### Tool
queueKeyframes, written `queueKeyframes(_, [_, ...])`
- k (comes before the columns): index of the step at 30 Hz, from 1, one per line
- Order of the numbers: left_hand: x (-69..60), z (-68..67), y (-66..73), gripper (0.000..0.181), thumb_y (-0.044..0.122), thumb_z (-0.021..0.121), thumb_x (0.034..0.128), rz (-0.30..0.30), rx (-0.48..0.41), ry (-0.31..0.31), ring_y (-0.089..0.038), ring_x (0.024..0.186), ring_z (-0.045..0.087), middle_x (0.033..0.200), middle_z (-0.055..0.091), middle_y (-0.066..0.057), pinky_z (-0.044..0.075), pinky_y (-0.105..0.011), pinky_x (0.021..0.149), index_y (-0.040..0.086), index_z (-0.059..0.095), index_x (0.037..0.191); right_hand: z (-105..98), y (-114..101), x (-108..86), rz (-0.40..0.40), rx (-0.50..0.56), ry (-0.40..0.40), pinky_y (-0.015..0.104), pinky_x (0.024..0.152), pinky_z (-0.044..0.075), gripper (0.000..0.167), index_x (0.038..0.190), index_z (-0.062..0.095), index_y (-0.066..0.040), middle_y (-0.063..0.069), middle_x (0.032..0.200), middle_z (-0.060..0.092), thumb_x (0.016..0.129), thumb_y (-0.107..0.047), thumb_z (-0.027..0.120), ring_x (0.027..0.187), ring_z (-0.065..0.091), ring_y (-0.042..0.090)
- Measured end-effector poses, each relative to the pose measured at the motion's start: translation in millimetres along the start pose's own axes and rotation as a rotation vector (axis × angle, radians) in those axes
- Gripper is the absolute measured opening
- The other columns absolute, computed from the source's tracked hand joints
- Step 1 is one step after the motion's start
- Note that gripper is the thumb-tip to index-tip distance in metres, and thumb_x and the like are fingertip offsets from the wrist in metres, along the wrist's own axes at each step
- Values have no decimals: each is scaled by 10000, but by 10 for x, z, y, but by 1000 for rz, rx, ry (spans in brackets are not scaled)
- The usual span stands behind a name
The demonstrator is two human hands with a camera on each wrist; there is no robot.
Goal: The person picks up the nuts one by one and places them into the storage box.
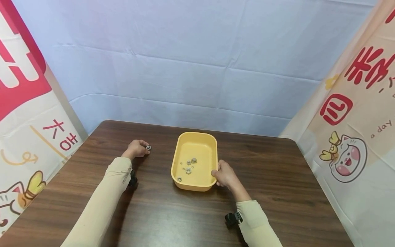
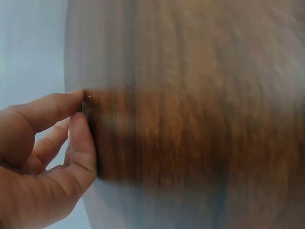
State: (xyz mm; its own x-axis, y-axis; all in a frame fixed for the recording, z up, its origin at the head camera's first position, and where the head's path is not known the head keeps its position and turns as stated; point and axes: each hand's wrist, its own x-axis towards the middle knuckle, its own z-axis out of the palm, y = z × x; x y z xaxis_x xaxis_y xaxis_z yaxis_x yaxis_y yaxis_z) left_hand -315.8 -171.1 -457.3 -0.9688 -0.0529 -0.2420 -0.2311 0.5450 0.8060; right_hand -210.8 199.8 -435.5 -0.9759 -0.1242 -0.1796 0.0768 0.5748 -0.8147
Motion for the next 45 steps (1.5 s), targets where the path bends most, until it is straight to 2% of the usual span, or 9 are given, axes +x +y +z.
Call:
queueKeyframes(7, [-7, -5, -17, 238, -13, 717, 780, 7, 50, 12, -141, 595, 565, 908, 619, -135, 511, -276, 567, -26, 653, 1009, 16, 23, 11, -14, -8, -9, 240, 353, 353, 101, 828, 413, -16, 90, 553, 498, 826, 18, 508, 380, 440, 137])
queueKeyframes(11, [-31, -11, -42, 202, 30, 731, 785, 14, 18, 13, -170, 657, 571, 917, 611, -132, 515, -287, 600, -21, 654, 964, 12, 21, -4, -12, -3, -8, 241, 352, 353, 103, 827, 412, -16, 90, 554, 496, 826, 16, 510, 380, 437, 138])
queueKeyframes(14, [-41, -21, -65, 194, 55, 728, 796, 24, -75, 3, -210, 720, 592, 941, 614, -138, 525, -296, 635, -22, 642, 953, 0, 19, -10, -3, -2, -5, 243, 356, 357, 105, 828, 413, -16, 96, 562, 499, 823, 14, 514, 384, 440, 141])
queueKeyframes(16, [-39, -36, -82, 206, 53, 697, 826, 30, -180, -21, -243, 775, 619, 965, 626, -156, 532, -310, 674, -33, 614, 992, -7, 11, -12, 3, -2, -4, 241, 358, 357, 104, 833, 414, -16, 100, 572, 505, 822, 13, 513, 387, 442, 140])
queueKeyframes(20, [-30, -70, -121, 241, -9, 618, 873, 4, -398, -73, -263, 834, 650, 960, 636, -195, 532, -346, 734, -62, 535, 1093, -15, -10, -22, 4, 3, -1, 241, 361, 355, 102, 836, 414, -16, 110, 589, 512, 820, 14, 510, 391, 443, 142])
queueKeyframes(25, [-33, -65, -157, 286, -72, 590, 869, -40, -510, -120, -219, 783, 658, 902, 621, -158, 526, -358, 756, -77, 499, 1140, -9, -15, -35, 1, 4, -8, 245, 359, 359, 103, 832, 411, -15, 96, 576, 495, 817, 15, 509, 388, 440, 143])
queueKeyframes(29, [-55, -56, -144, 296, -66, 588, 872, -45, -513, -159, -212, 779, 654, 903, 613, -153, 523, -362, 763, -74, 502, 1155, -9, -24, -40, 1, 3, -10, 239, 355, 352, 104, 830, 409, -16, 85, 562, 483, 817, 16, 507, 382, 433, 138])
queueKeyframes(38, [-145, -91, -49, 297, -47, 591, 877, -60, -471, -170, -244, 826, 656, 897, 642, -162, 524, -369, 761, -71, 512, 1162, -15, -26, -48, -1, 6, -8, 241, 358, 358, 107, 820, 412, -19, 85, 560, 493, 813, 5, 517, 382, 441, 140])
queueKeyframes(45, [-265, -120, 34, 283, -13, 591, 889, -16, -428, -183, -249, 851, 650, 933, 634, -166, 523, -368, 765, -70, 502, 1151, -23, -32, -61, 4, 18, -2, 244, 353, 353, 111, 804, 409, -18, 90, 546, 494, 812, 10, 516, 377, 442, 146])
